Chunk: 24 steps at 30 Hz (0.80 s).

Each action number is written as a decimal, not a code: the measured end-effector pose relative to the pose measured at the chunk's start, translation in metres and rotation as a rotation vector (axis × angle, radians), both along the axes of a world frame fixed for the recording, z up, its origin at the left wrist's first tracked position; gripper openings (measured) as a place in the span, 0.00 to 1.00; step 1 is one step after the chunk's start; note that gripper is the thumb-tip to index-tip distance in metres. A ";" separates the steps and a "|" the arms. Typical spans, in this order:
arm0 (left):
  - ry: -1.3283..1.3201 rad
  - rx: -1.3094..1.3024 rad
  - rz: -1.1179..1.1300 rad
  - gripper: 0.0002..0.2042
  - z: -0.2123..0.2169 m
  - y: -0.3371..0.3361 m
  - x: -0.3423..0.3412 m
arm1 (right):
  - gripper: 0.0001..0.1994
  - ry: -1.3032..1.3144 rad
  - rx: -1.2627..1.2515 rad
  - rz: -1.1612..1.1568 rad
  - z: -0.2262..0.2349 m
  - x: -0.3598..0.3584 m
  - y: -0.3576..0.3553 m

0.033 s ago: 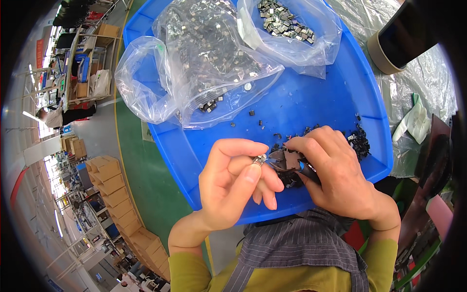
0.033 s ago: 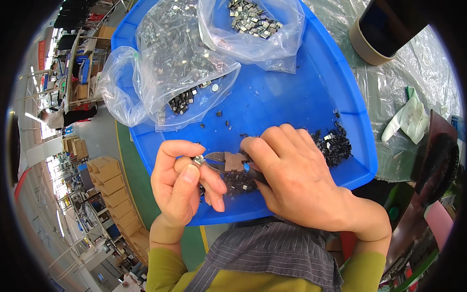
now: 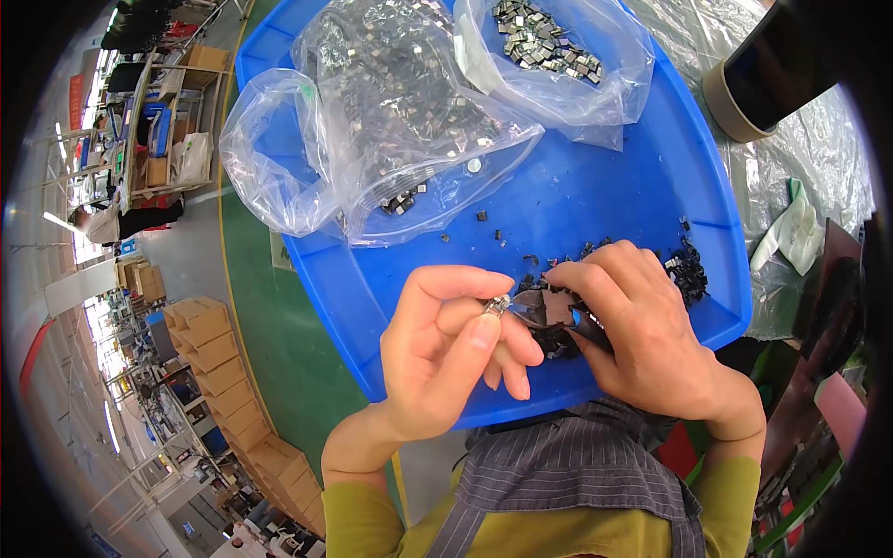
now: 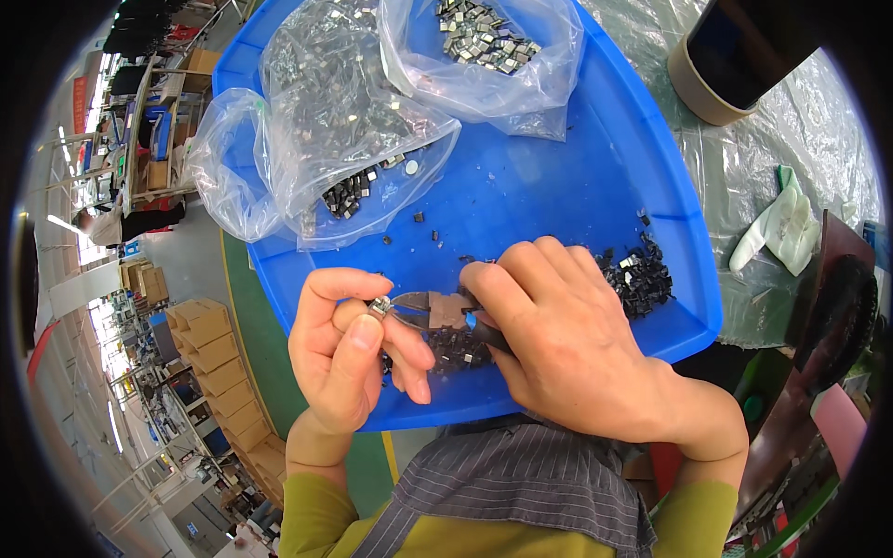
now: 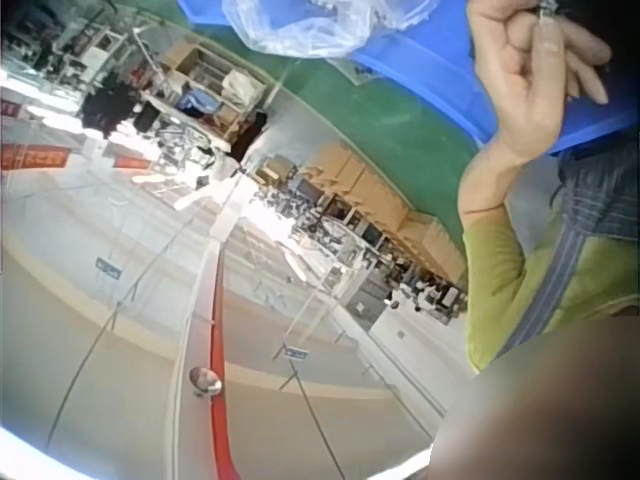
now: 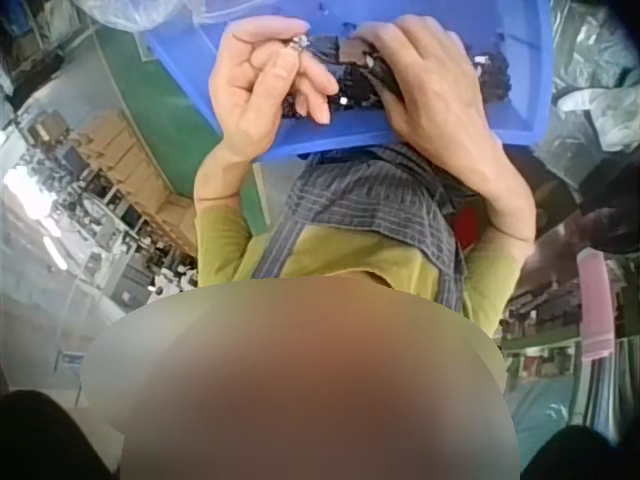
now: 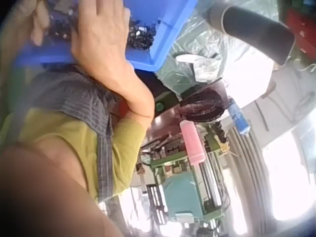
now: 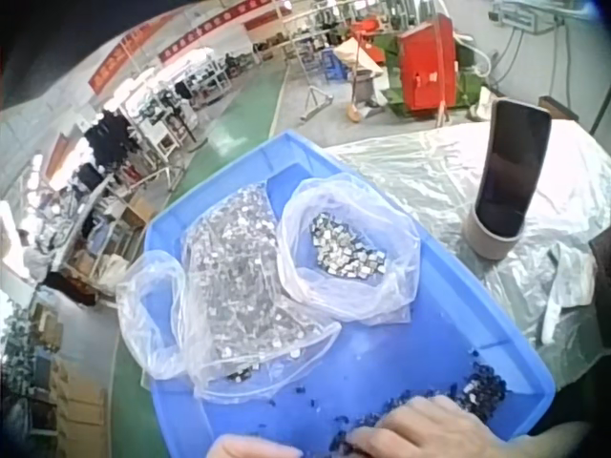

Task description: The recorder is using a pair of side cutters to trim small black electronic components over a blue tray in a factory setting.

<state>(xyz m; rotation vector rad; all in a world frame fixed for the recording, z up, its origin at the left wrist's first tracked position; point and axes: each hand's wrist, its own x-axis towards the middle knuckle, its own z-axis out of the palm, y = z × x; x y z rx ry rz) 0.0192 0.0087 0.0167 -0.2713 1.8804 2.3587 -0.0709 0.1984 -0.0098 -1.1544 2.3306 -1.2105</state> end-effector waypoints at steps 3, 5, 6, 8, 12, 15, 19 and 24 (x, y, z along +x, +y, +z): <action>0.008 -0.048 -0.005 0.12 0.000 -0.001 0.001 | 0.26 0.017 0.040 0.013 0.000 0.000 0.001; 0.040 -0.059 -0.008 0.13 -0.001 0.000 0.002 | 0.26 0.036 0.043 0.004 -0.001 0.001 0.001; 0.040 -0.059 -0.008 0.13 -0.001 0.001 0.002 | 0.27 0.055 0.046 -0.005 -0.001 0.001 0.001; 0.040 -0.071 -0.002 0.13 -0.001 0.002 0.002 | 0.27 0.069 0.046 -0.011 -0.002 0.001 0.001; 0.062 -0.114 -0.018 0.13 -0.002 0.003 0.002 | 0.19 0.133 0.031 -0.052 -0.004 0.002 -0.001; 0.106 -0.116 -0.007 0.13 -0.003 0.004 0.002 | 0.19 0.154 0.051 -0.053 -0.001 0.002 0.000; 0.104 -0.116 -0.005 0.13 -0.005 0.003 0.003 | 0.20 0.169 0.057 -0.058 -0.005 0.004 -0.001; 0.080 -0.083 -0.005 0.13 -0.003 0.004 0.003 | 0.20 0.180 0.077 -0.055 -0.004 0.005 0.000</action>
